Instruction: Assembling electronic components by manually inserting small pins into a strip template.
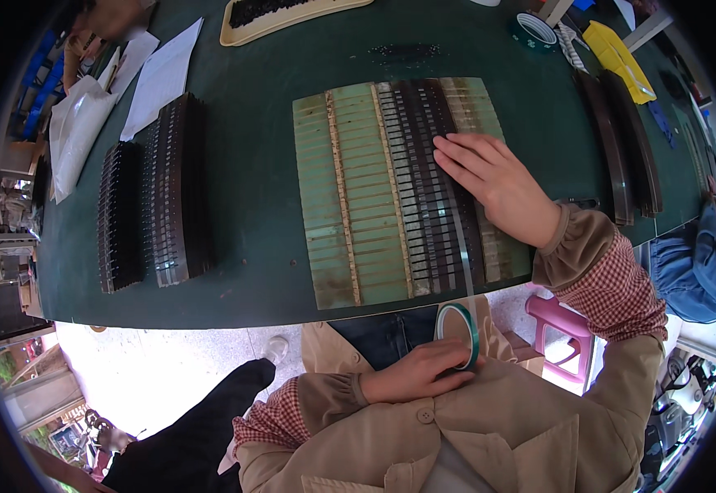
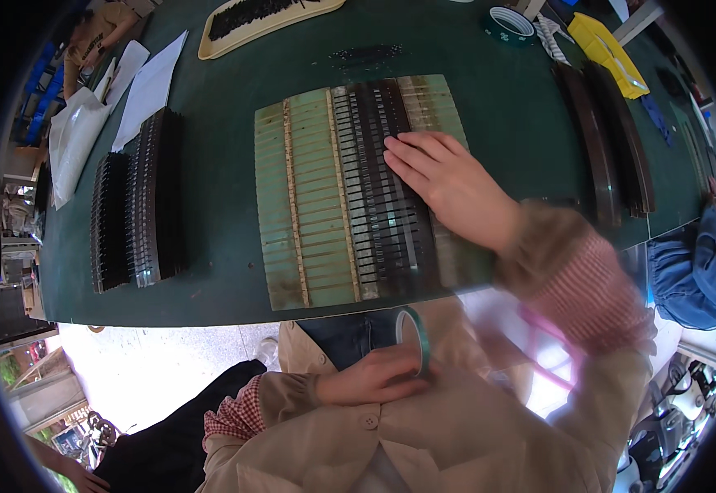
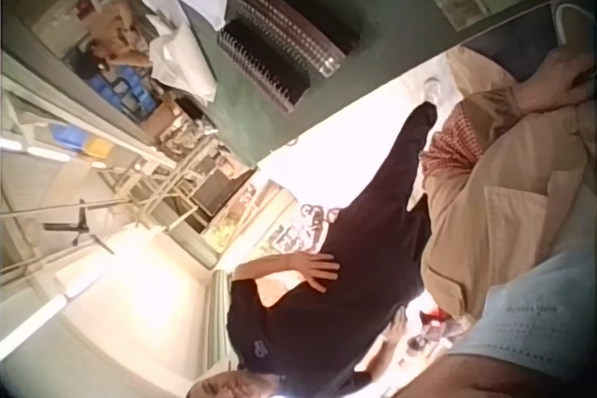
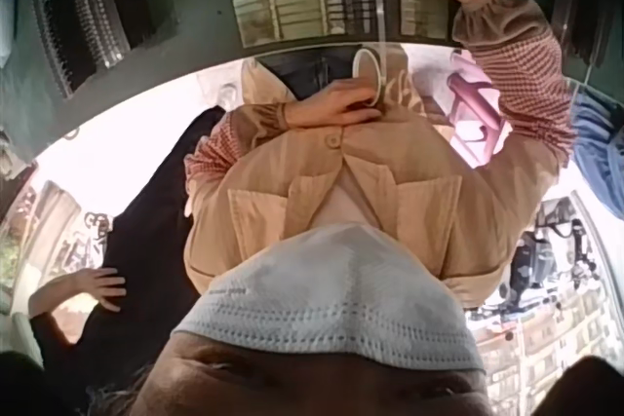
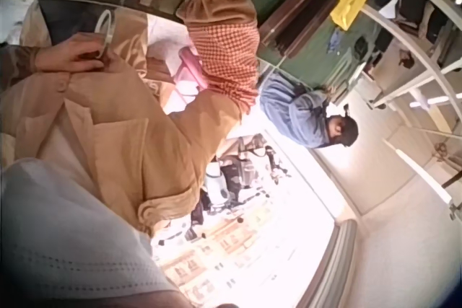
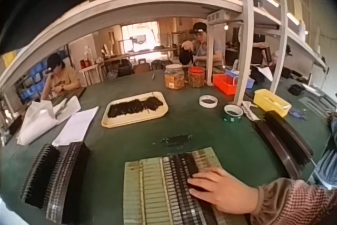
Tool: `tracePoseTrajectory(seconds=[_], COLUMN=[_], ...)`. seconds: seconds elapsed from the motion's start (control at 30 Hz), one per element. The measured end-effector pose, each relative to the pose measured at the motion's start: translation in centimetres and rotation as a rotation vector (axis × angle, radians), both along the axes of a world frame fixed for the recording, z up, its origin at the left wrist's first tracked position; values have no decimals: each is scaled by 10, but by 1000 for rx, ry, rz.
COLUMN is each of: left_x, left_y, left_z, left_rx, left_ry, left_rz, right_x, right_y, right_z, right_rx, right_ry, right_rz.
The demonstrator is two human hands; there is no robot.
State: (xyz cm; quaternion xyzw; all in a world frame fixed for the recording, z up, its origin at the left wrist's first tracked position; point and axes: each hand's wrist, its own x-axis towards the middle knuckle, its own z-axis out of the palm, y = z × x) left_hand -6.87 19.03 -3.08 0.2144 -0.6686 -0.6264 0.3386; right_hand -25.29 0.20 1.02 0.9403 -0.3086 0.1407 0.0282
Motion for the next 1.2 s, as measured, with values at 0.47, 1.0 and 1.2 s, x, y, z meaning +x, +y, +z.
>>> tracePoseTrajectory(seconds=[0.47,1.0,1.2], left_x=[1,-1,0], left_y=[1,0,1], left_z=[-2,0,-2], left_rx=[28,2,45], left_ry=[-14,-4,10], left_rz=[-36,-31,-34], right_x=[-5,-12,-2], right_y=[6,33,55], right_z=[27,16,9], right_rx=[81,26,58], right_ry=[-19,54,118], right_rz=[35,11,42])
